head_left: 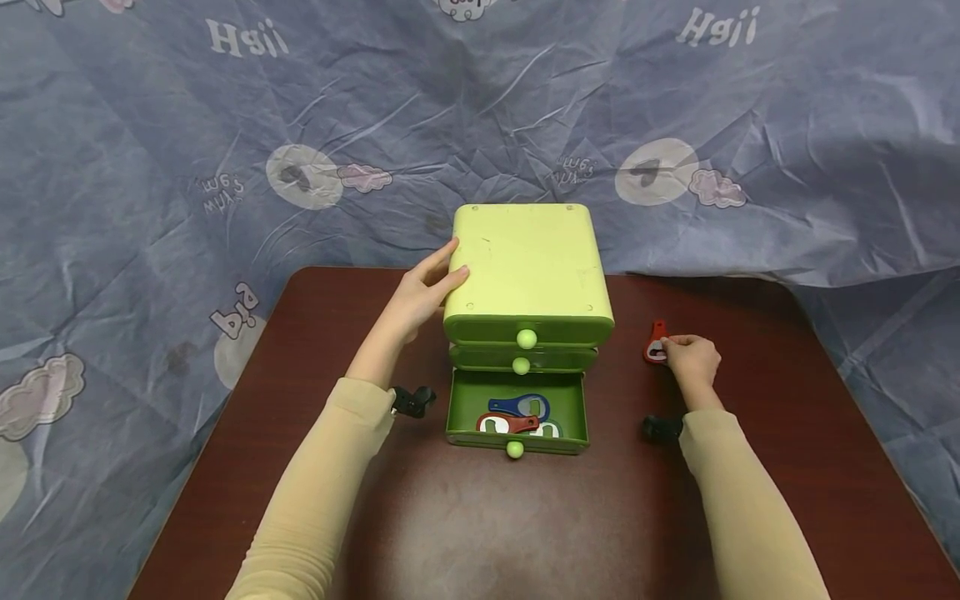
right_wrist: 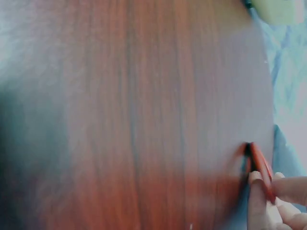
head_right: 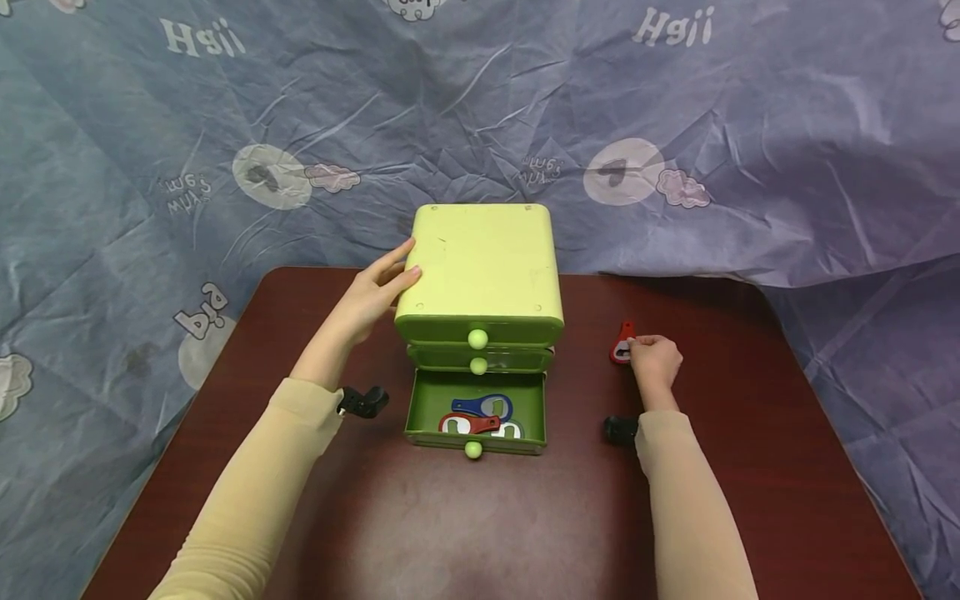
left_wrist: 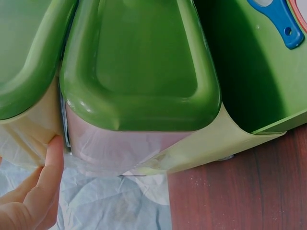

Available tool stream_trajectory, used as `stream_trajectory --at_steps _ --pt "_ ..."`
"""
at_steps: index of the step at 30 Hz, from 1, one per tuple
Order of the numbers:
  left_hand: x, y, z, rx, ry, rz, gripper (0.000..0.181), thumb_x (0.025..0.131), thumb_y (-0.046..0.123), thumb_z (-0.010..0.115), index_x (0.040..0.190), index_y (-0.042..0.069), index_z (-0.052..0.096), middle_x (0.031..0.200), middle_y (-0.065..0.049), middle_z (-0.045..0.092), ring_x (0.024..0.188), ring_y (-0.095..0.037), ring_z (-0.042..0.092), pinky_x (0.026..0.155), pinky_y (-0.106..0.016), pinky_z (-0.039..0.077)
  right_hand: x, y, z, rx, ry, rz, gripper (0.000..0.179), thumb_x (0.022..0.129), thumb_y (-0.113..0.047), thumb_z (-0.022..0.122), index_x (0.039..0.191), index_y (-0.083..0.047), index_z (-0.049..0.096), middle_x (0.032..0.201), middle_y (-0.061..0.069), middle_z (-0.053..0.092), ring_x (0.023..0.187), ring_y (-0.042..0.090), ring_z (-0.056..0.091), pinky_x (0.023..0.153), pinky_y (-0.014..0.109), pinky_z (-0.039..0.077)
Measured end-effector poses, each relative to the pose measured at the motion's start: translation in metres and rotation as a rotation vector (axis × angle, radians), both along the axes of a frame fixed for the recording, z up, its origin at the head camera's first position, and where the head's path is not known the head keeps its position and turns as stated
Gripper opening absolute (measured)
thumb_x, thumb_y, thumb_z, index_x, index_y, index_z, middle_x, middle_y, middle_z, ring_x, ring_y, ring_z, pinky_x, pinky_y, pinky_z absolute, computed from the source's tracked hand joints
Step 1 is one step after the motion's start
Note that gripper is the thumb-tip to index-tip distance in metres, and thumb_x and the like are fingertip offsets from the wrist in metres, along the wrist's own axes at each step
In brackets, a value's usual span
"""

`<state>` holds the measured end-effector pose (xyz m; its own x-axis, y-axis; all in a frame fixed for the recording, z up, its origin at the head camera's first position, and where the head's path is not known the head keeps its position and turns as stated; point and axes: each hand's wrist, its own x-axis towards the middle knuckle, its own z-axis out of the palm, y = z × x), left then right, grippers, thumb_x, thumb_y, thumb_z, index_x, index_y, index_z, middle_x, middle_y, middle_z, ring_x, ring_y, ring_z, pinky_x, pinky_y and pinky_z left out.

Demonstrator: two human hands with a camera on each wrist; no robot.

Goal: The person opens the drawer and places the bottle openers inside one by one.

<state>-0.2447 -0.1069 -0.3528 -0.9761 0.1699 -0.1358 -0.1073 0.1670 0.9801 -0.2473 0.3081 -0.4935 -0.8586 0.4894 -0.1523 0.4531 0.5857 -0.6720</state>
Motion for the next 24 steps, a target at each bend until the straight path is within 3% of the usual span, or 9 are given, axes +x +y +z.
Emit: stream_trajectory --at_steps 2,5,8,10,16,24 --pt "0.0 0.0 -0.001 0.004 0.002 -0.002 0.06 0.097 0.037 0.063 0.151 0.042 0.036 0.154 -0.006 0.042 0.122 -0.028 0.06 0.09 -0.044 0.057 0.005 0.004 0.001 -0.03 -0.016 0.013 0.04 0.099 -0.03 0.058 0.12 0.002 0.069 0.116 0.02 0.068 0.102 0.03 0.058 0.075 0.032 0.046" --pt "0.0 0.0 -0.001 0.01 0.007 -0.008 0.06 0.098 0.037 0.062 0.152 0.041 0.035 0.154 -0.006 0.042 0.122 -0.028 0.06 0.089 -0.044 0.057 0.013 0.008 0.005 -0.079 -0.035 0.045 0.041 0.099 -0.034 0.058 0.122 -0.002 0.069 0.09 0.003 0.073 0.08 0.009 0.06 0.063 0.02 0.043" --pt "0.0 0.0 -0.001 0.009 0.012 -0.008 0.06 0.098 0.037 0.062 0.152 0.041 0.035 0.153 -0.006 0.043 0.122 -0.028 0.06 0.089 -0.044 0.057 0.023 0.007 0.012 -0.145 -0.02 0.091 0.044 0.099 -0.036 0.059 0.125 -0.003 0.067 0.072 -0.017 0.066 0.067 -0.003 0.058 0.061 0.016 0.045" --pt "0.0 0.0 -0.001 0.01 0.013 -0.009 0.06 0.098 0.037 0.062 0.152 0.041 0.035 0.153 -0.006 0.043 0.122 -0.027 0.06 0.089 -0.044 0.057 0.031 0.004 0.018 -0.192 0.001 0.128 0.046 0.098 -0.037 0.059 0.127 -0.001 0.066 0.069 -0.025 0.06 0.067 -0.007 0.056 0.063 0.017 0.047" --pt "0.0 0.0 0.0 0.017 0.008 -0.017 0.06 0.098 0.037 0.062 0.152 0.042 0.035 0.153 -0.006 0.043 0.122 -0.027 0.06 0.088 -0.044 0.057 0.056 -0.009 0.039 -0.304 0.086 0.228 0.051 0.095 -0.038 0.065 0.126 0.002 0.063 0.07 -0.027 0.066 0.071 -0.007 0.061 0.067 0.018 0.05" --pt "0.0 -0.001 -0.002 0.027 0.001 -0.017 0.06 0.098 0.036 0.062 0.152 0.042 0.035 0.153 -0.006 0.043 0.121 -0.028 0.06 0.09 -0.048 0.056 0.091 -0.028 0.055 -0.372 0.175 0.362 0.037 0.092 -0.038 0.07 0.115 -0.009 0.069 0.077 -0.019 0.071 0.075 0.0 0.066 0.067 0.02 0.051"
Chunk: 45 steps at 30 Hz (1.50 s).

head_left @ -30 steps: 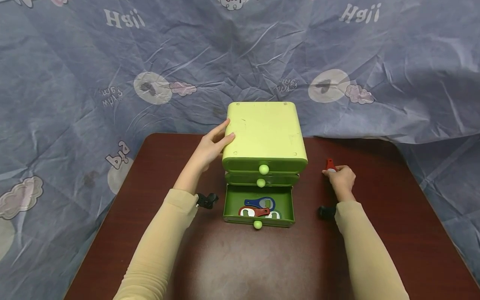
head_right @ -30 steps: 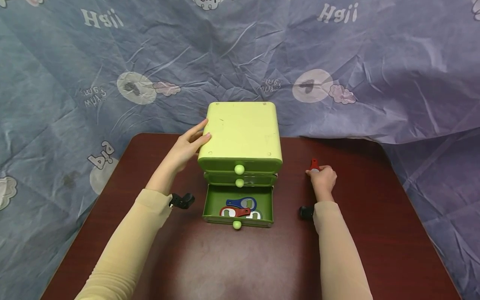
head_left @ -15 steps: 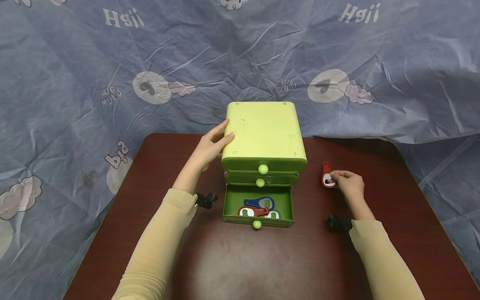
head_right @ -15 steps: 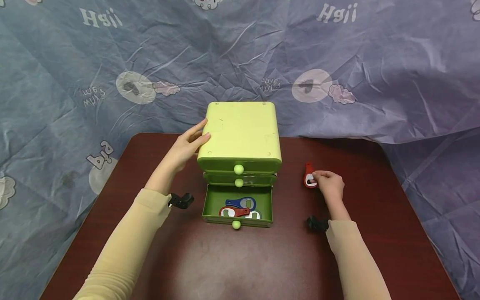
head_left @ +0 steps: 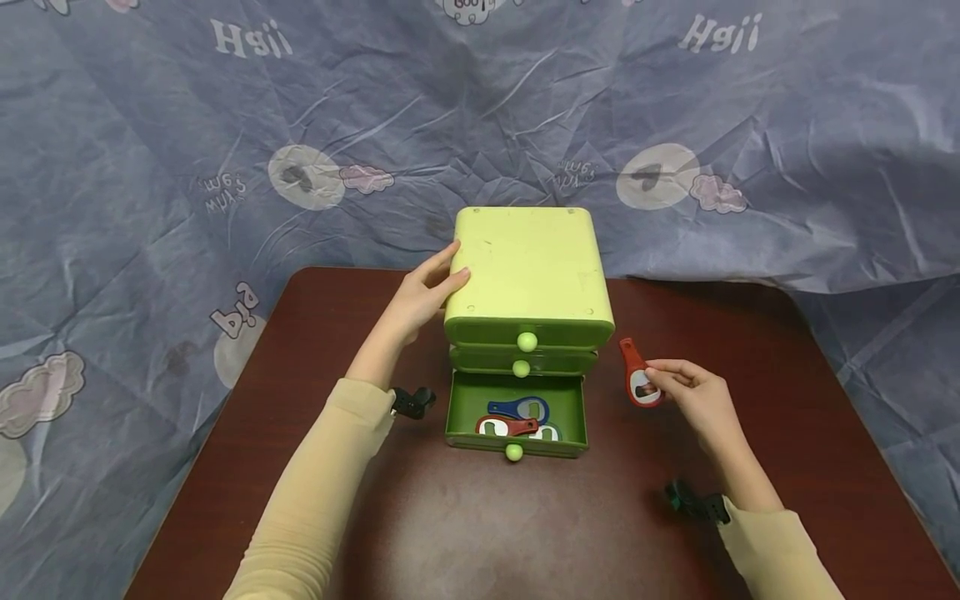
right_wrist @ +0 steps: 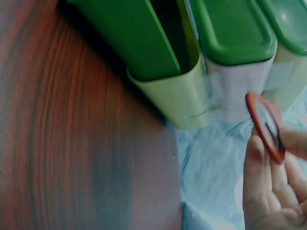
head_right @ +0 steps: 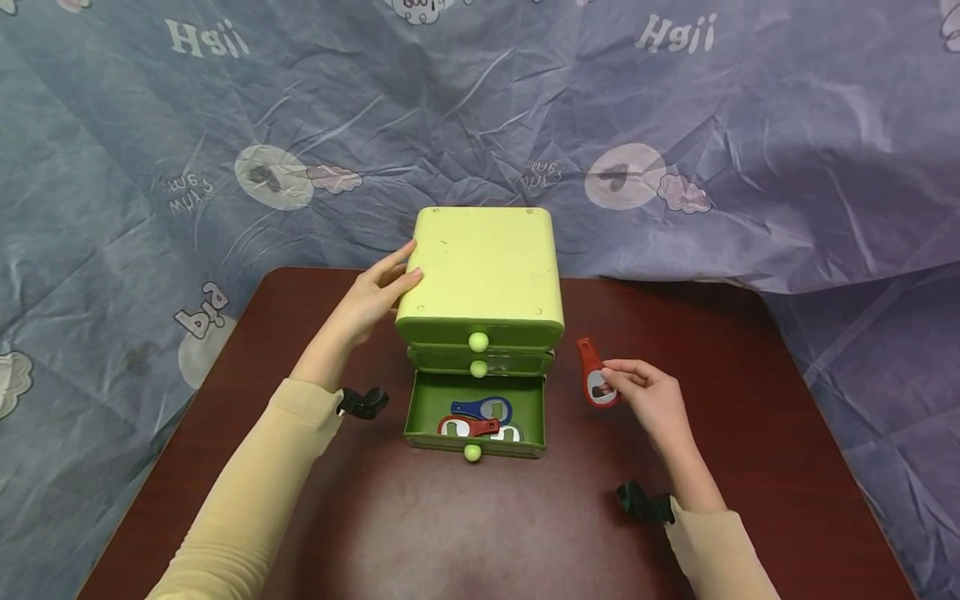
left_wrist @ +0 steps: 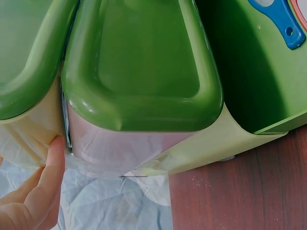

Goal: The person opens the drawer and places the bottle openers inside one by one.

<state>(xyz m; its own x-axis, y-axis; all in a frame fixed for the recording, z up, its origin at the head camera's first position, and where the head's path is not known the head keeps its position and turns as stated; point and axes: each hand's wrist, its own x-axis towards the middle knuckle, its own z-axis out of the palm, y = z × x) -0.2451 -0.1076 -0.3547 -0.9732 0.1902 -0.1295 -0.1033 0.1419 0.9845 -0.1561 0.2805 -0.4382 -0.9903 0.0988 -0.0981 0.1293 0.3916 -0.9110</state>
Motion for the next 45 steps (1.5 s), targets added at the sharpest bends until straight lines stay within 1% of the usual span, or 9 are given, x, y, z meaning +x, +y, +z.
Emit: stream_trajectory --at_steps 7,12,15,21,29,34,38,42,45 --pt "0.001 0.0 0.0 -0.009 0.003 -0.001 0.06 0.098 0.037 0.062 0.151 0.042 0.035 0.152 -0.007 0.044 0.118 -0.029 0.062 0.088 -0.047 0.057 0.018 -0.017 0.008 0.018 0.065 0.155 0.03 0.092 -0.026 0.072 0.111 -0.003 0.071 0.081 -0.013 0.073 0.077 0.006 0.068 0.069 0.024 0.053" --pt "0.002 0.0 0.0 -0.016 0.005 0.009 0.06 0.098 0.036 0.062 0.151 0.042 0.035 0.151 -0.007 0.045 0.117 -0.029 0.063 0.082 -0.04 0.059 0.015 -0.036 0.006 0.084 0.049 0.256 0.029 0.09 -0.027 0.074 0.109 -0.006 0.073 0.092 -0.005 0.074 0.08 0.007 0.069 0.072 0.027 0.055" --pt "0.002 0.0 0.001 -0.013 0.004 0.009 0.06 0.098 0.036 0.062 0.151 0.042 0.035 0.151 -0.007 0.045 0.117 -0.029 0.063 0.085 -0.043 0.058 0.012 -0.049 0.0 0.103 0.024 0.297 0.027 0.089 -0.028 0.075 0.107 -0.008 0.075 0.098 0.004 0.075 0.082 0.007 0.069 0.072 0.029 0.055" --pt "0.003 0.001 0.002 0.002 0.004 0.006 0.06 0.098 0.035 0.062 0.152 0.041 0.035 0.152 -0.008 0.044 0.118 -0.03 0.062 0.09 -0.049 0.056 0.007 -0.08 -0.011 0.213 0.031 0.36 0.018 0.091 -0.023 0.073 0.104 -0.011 0.076 0.093 0.007 0.075 0.078 0.012 0.068 0.064 0.028 0.052" --pt "0.002 0.0 0.001 -0.011 -0.001 0.012 0.06 0.098 0.036 0.062 0.151 0.042 0.036 0.152 -0.007 0.044 0.119 -0.029 0.062 0.087 -0.043 0.058 -0.001 -0.115 -0.019 0.34 0.079 0.411 0.011 0.092 -0.015 0.07 0.099 -0.01 0.076 0.09 0.004 0.075 0.076 0.016 0.069 0.062 0.028 0.052" --pt "0.003 0.0 -0.001 -0.014 0.003 0.012 0.06 0.098 0.037 0.062 0.151 0.042 0.036 0.153 -0.006 0.044 0.12 -0.028 0.061 0.089 -0.044 0.057 -0.005 -0.128 -0.026 0.451 0.104 0.434 0.011 0.093 -0.011 0.068 0.099 -0.007 0.076 0.088 0.006 0.075 0.058 0.01 0.055 0.053 0.024 0.041" --pt "0.003 0.0 0.0 -0.011 0.006 0.008 0.061 0.098 0.036 0.062 0.152 0.041 0.035 0.153 -0.006 0.043 0.122 -0.028 0.06 0.091 -0.045 0.056 -0.005 -0.131 -0.03 0.519 0.135 0.442 0.015 0.092 -0.01 0.068 0.104 -0.005 0.075 0.097 0.01 0.073 0.053 0.011 0.046 0.052 0.024 0.037" --pt "0.003 0.0 0.001 -0.006 0.007 0.008 0.06 0.098 0.036 0.062 0.152 0.041 0.035 0.152 -0.007 0.044 0.121 -0.028 0.061 0.09 -0.045 0.057 0.0 -0.131 -0.03 0.565 0.177 0.435 0.019 0.092 -0.012 0.07 0.109 -0.005 0.075 0.112 0.014 0.071 0.078 0.022 0.066 0.065 0.034 0.05" --pt "0.003 0.0 0.001 -0.008 0.005 0.007 0.06 0.098 0.036 0.062 0.152 0.041 0.035 0.152 -0.007 0.044 0.12 -0.028 0.061 0.09 -0.044 0.057 0.005 -0.129 -0.028 0.555 0.195 0.424 0.022 0.092 -0.014 0.071 0.111 -0.005 0.074 0.116 0.014 0.07 0.102 0.03 0.067 0.08 0.043 0.055"
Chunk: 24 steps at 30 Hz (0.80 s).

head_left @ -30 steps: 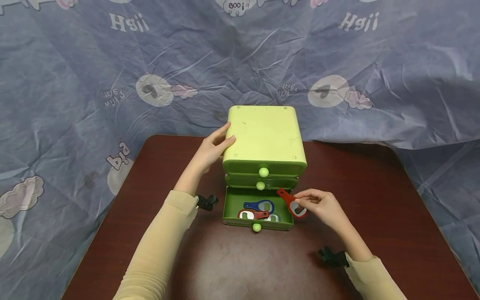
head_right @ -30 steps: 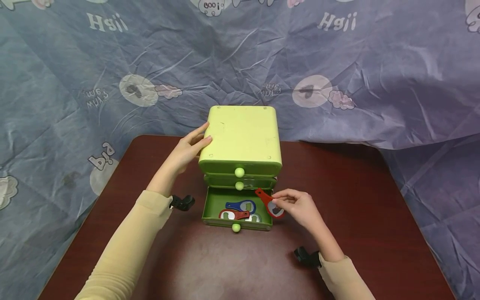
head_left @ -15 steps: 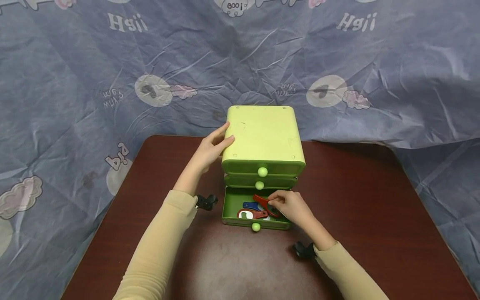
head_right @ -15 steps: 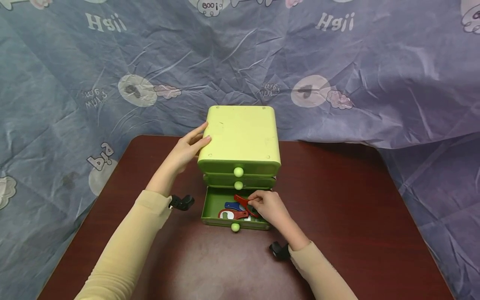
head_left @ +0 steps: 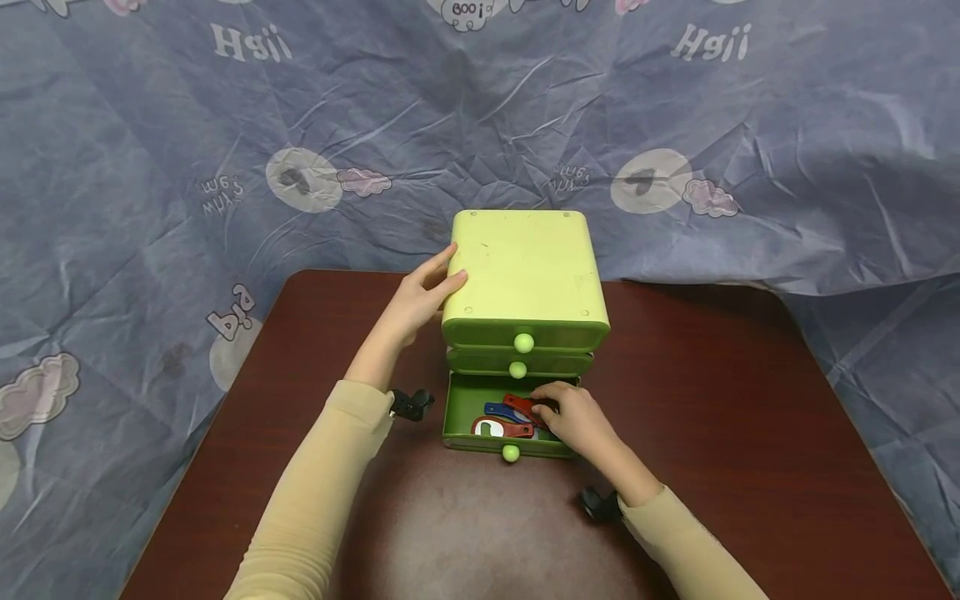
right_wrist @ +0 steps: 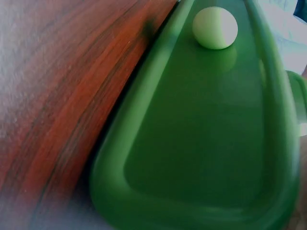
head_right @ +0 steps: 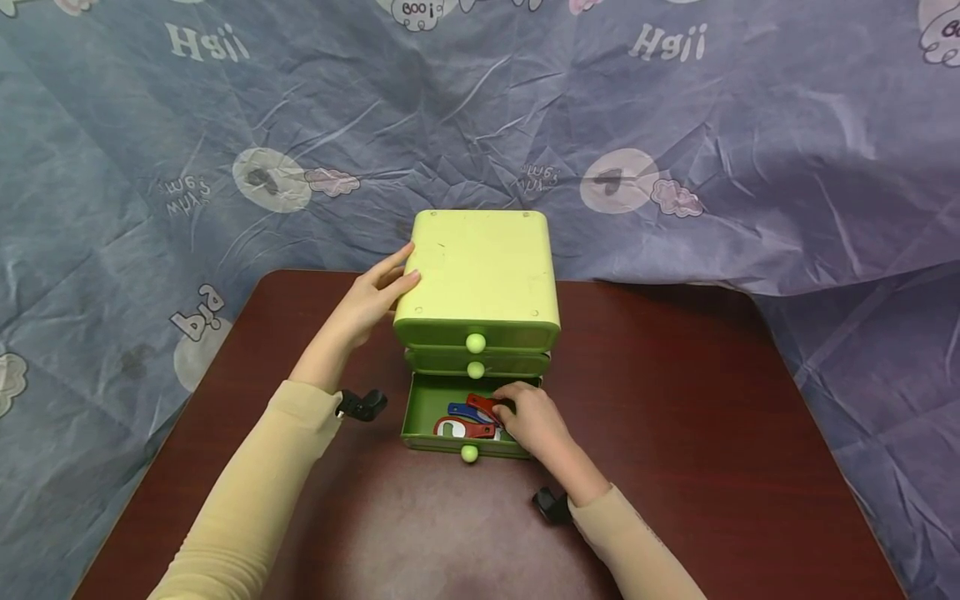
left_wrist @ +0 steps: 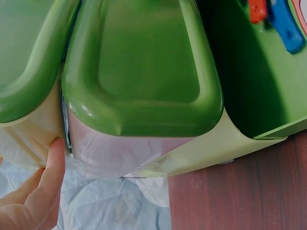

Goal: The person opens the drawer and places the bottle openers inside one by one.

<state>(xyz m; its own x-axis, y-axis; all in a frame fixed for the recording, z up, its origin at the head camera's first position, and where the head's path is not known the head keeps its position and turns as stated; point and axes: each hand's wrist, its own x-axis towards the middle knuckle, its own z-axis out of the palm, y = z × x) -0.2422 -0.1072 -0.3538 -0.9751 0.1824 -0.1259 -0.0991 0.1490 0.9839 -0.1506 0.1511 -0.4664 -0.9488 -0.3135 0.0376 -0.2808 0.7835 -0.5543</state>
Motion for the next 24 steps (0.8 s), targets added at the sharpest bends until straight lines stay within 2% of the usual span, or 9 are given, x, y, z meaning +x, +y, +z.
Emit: stream_trajectory --at_steps 4,7,11,14,19,24 --pt "0.0 0.0 0.0 -0.008 -0.007 -0.001 0.06 0.098 0.036 0.062 0.152 0.041 0.035 0.153 -0.006 0.043 0.12 -0.028 0.061 0.091 -0.044 0.056 0.01 0.002 0.007 -0.065 0.003 -0.014 0.024 0.092 -0.017 0.07 0.114 -0.007 0.073 0.116 0.01 0.07 0.104 0.029 0.066 0.082 0.045 0.055" --pt "0.0 -0.001 0.002 -0.012 -0.011 0.002 0.06 0.098 0.037 0.061 0.152 0.042 0.034 0.153 -0.006 0.043 0.121 -0.028 0.06 0.091 -0.044 0.056 0.019 0.002 0.015 -0.124 -0.011 -0.03 0.022 0.093 -0.018 0.07 0.113 -0.009 0.074 0.112 0.006 0.07 0.092 0.022 0.067 0.071 0.036 0.054" --pt "0.001 0.0 0.003 -0.012 -0.012 0.002 0.061 0.098 0.037 0.062 0.152 0.042 0.034 0.153 -0.006 0.043 0.122 -0.029 0.06 0.091 -0.045 0.056 0.034 -0.001 0.024 -0.238 -0.092 -0.033 0.018 0.092 -0.018 0.07 0.109 -0.011 0.075 0.103 0.001 0.072 0.078 0.017 0.067 0.058 0.025 0.048" --pt "0.002 0.0 0.004 -0.01 -0.008 -0.002 0.061 0.098 0.038 0.062 0.152 0.041 0.034 0.154 -0.007 0.042 0.121 -0.029 0.06 0.091 -0.045 0.056 0.046 -0.004 0.026 -0.319 -0.168 0.001 0.014 0.092 -0.018 0.071 0.103 -0.012 0.076 0.095 0.001 0.073 0.073 0.017 0.069 0.058 0.022 0.05" --pt "0.003 0.0 0.004 -0.009 0.001 -0.005 0.063 0.097 0.039 0.063 0.152 0.041 0.034 0.154 -0.009 0.042 0.121 -0.028 0.06 0.089 -0.043 0.057 0.063 -0.009 0.02 -0.384 -0.266 0.055 0.013 0.091 -0.02 0.072 0.096 -0.008 0.075 0.082 0.007 0.073 0.065 0.012 0.066 0.059 0.022 0.053" --pt "0.002 0.0 0.004 -0.007 -0.006 -0.003 0.062 0.097 0.039 0.063 0.152 0.042 0.034 0.154 -0.007 0.042 0.121 -0.028 0.06 0.09 -0.044 0.057 0.071 -0.012 0.004 -0.405 -0.369 0.057 0.016 0.092 -0.022 0.071 0.092 -0.007 0.074 0.079 0.011 0.072 0.062 0.018 0.065 0.054 0.024 0.053"
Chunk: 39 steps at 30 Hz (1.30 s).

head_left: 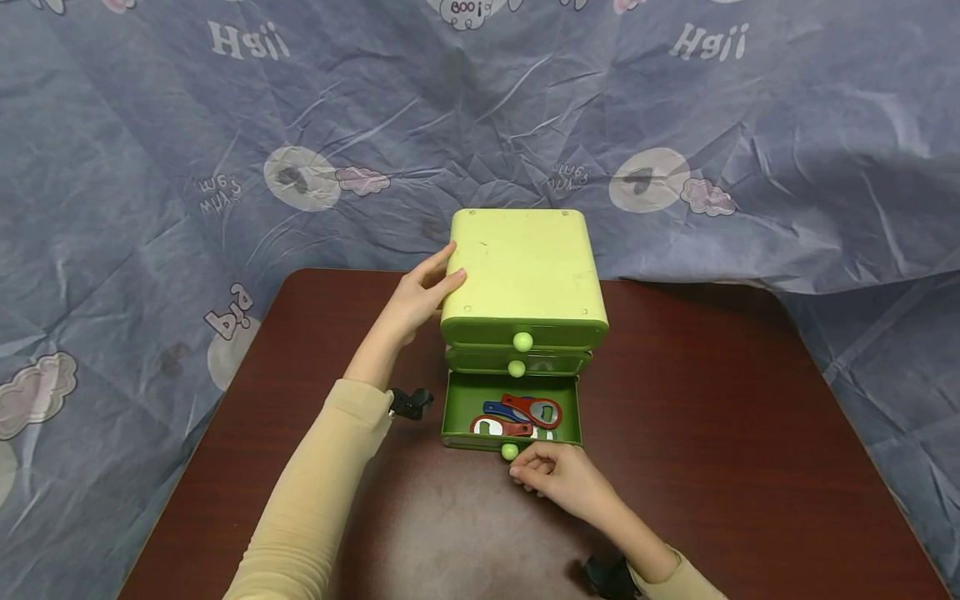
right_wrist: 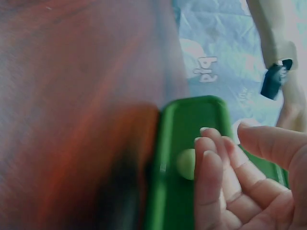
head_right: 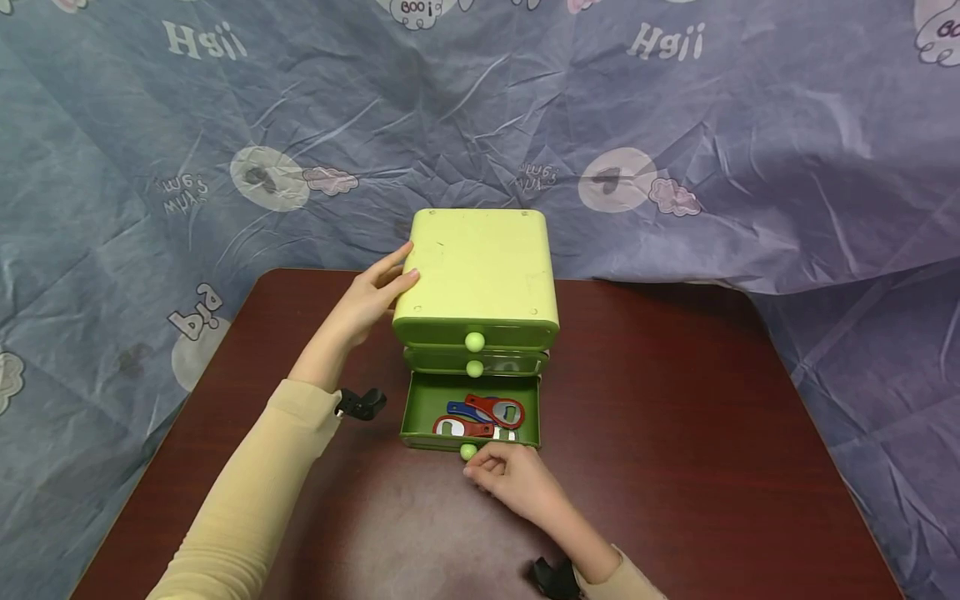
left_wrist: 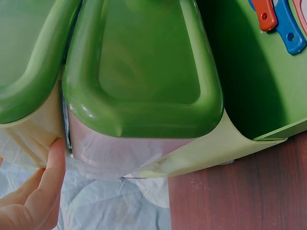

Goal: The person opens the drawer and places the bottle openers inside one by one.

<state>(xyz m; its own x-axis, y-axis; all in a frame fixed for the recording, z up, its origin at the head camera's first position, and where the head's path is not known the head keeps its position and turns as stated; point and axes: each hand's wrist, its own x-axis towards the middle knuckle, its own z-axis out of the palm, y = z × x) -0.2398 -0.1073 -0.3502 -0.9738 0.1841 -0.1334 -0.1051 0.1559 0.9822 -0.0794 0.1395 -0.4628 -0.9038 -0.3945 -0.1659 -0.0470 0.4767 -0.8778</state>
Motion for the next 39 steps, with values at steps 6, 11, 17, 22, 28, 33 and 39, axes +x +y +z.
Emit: stream_trajectory --at_steps 6,11,17,22,28,33,39 --pt "-0.002 0.0 -0.002 -0.004 -0.006 0.005 0.061 0.097 0.038 0.062 0.151 0.043 0.035 0.153 -0.005 0.044 0.122 -0.028 0.06 0.09 -0.044 0.057 0.001 -0.005 -0.02 -0.082 -0.148 -0.036 0.024 0.094 -0.022 0.069 0.096 0.002 0.07 0.079 0.014 0.074 0.064 0.013 0.067 0.052 0.025 0.055" --pt "-0.002 0.0 -0.002 -0.01 -0.006 0.007 0.061 0.098 0.038 0.062 0.152 0.042 0.034 0.153 -0.006 0.043 0.121 -0.028 0.061 0.09 -0.043 0.057 0.001 -0.012 -0.032 -0.123 -0.183 -0.094 0.032 0.096 -0.025 0.065 0.103 0.007 0.066 0.078 0.016 0.074 0.062 0.013 0.066 0.051 0.026 0.055" --pt "-0.002 0.001 -0.002 -0.006 -0.003 0.007 0.061 0.098 0.038 0.062 0.152 0.042 0.034 0.153 -0.006 0.044 0.119 -0.028 0.062 0.089 -0.042 0.057 0.001 -0.022 -0.043 -0.163 -0.162 -0.164 0.034 0.099 -0.024 0.06 0.103 0.01 0.064 0.076 0.016 0.073 0.058 0.013 0.065 0.049 0.026 0.055" --pt "-0.003 0.001 -0.002 0.002 0.0 0.01 0.061 0.097 0.037 0.062 0.152 0.041 0.035 0.153 -0.006 0.044 0.119 -0.028 0.062 0.089 -0.042 0.057 0.001 -0.027 -0.048 -0.17 -0.139 -0.223 0.033 0.1 -0.024 0.06 0.093 0.008 0.065 0.075 0.015 0.073 0.055 0.011 0.062 0.049 0.025 0.054" --pt "-0.003 0.0 -0.002 0.004 0.007 0.014 0.061 0.097 0.037 0.063 0.152 0.04 0.036 0.152 -0.007 0.045 0.119 -0.028 0.062 0.09 -0.043 0.057 -0.001 -0.029 -0.046 -0.185 -0.132 -0.269 0.033 0.099 -0.024 0.061 0.095 0.008 0.067 0.073 0.015 0.072 0.052 0.01 0.06 0.047 0.026 0.053" --pt "-0.003 0.001 -0.002 0.004 0.014 0.015 0.061 0.097 0.037 0.063 0.152 0.04 0.036 0.152 -0.007 0.045 0.119 -0.028 0.062 0.089 -0.043 0.057 -0.008 -0.03 -0.044 -0.191 -0.135 -0.306 0.035 0.099 -0.026 0.062 0.096 0.009 0.067 0.07 0.013 0.072 0.052 0.009 0.06 0.048 0.025 0.054" --pt "-0.003 0.001 -0.001 0.002 0.017 0.02 0.061 0.097 0.037 0.063 0.151 0.04 0.036 0.152 -0.006 0.045 0.119 -0.028 0.061 0.089 -0.043 0.057 -0.023 -0.032 -0.045 -0.17 -0.146 -0.341 0.037 0.099 -0.028 0.061 0.09 0.006 0.068 0.067 0.007 0.07 0.052 0.01 0.06 0.049 0.025 0.054"
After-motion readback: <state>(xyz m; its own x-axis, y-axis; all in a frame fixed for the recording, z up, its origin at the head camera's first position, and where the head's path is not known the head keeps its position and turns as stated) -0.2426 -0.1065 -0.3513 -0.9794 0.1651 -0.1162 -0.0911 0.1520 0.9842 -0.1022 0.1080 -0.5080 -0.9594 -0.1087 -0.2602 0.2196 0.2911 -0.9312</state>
